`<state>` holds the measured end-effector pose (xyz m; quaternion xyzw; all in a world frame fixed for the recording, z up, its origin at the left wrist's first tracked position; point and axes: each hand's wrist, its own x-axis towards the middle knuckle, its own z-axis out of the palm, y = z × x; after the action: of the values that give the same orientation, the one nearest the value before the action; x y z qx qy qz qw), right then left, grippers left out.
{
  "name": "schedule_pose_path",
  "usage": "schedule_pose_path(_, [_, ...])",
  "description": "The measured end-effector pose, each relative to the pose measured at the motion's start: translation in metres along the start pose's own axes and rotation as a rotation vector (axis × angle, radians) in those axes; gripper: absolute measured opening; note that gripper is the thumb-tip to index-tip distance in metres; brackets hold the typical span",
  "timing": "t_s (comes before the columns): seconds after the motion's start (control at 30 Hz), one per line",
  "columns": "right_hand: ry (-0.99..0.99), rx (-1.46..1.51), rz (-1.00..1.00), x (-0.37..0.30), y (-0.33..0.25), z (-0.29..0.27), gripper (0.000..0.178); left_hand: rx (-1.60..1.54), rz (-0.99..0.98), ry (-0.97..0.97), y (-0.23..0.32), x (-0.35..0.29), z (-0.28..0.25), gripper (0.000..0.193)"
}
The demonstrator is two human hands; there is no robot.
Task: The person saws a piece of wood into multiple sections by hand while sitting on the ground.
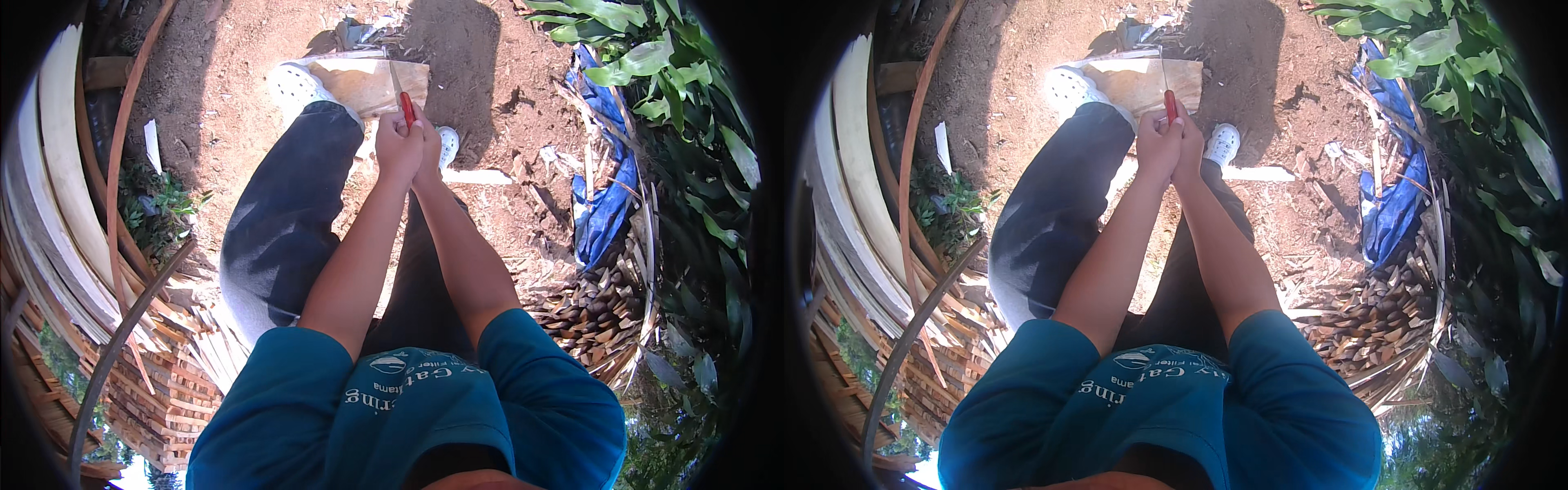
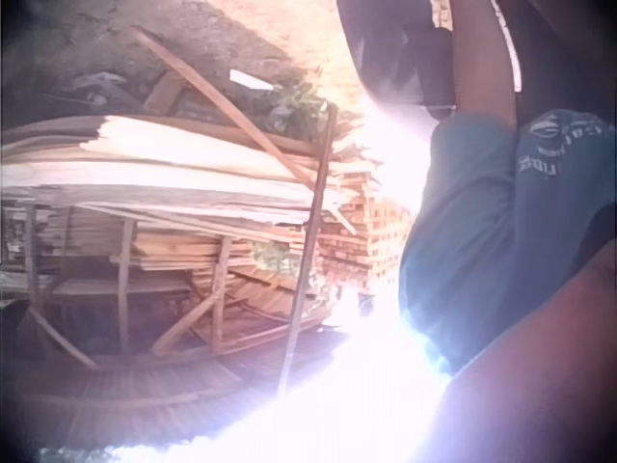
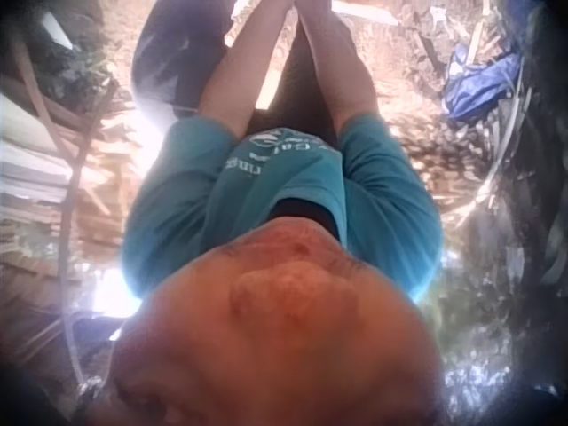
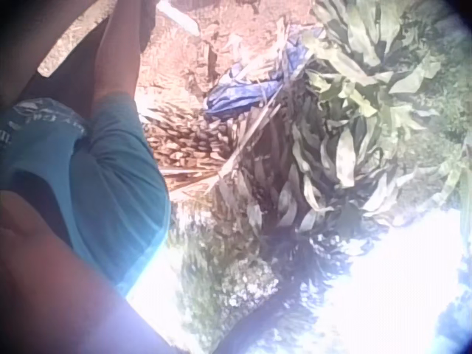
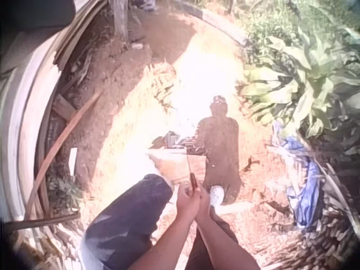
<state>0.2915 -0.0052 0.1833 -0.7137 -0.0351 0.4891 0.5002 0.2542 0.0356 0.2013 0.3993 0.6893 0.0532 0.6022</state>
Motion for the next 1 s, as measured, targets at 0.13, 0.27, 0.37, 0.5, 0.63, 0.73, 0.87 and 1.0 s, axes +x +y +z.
schedule_pose_path(0.13, [0.007,0.049,-0.081,0.053,0.013,0.011,0.050,-0.024,-0.064,-0.045,0.033,0.043,0.003,0.037])
schedule_pose_path(0.27, [-0.084,0.121,0.023,0.032,0.021,-0.001,0.050,0.000,-0.004,0.079,0.011,0.019,0.008,0.038])
schedule_pose_path(0.37, [-0.095,0.198,0.044,0.021,0.019,0.012,0.046,-0.085,-0.014,0.043,-0.003,0.019,-0.007,0.039])
schedule_pose_path(0.5, [-0.079,0.249,0.133,0.001,0.006,0.015,0.045,-0.007,-0.042,0.069,0.004,-0.003,-0.019,0.036])
schedule_pose_path(0.63, [-0.031,0.258,0.137,-0.004,-0.002,0.023,0.045,-0.078,-0.026,0.008,-0.003,0.000,-0.027,0.037])
schedule_pose_path(0.73, [-0.025,0.204,0.070,-0.017,0.003,0.008,0.047,-0.165,0.012,-0.036,0.011,-0.020,-0.017,0.039])
schedule_pose_path(0.87, [-0.104,0.014,-0.032,-0.045,-0.010,-0.027,0.050,0.005,0.054,0.050,0.007,-0.063,0.001,0.040])
schedule_pose_path(1.0, [-0.138,-0.127,-0.019,-0.066,-0.035,-0.038,0.049,0.075,0.029,0.078,0.012,-0.085,0.002,0.040])
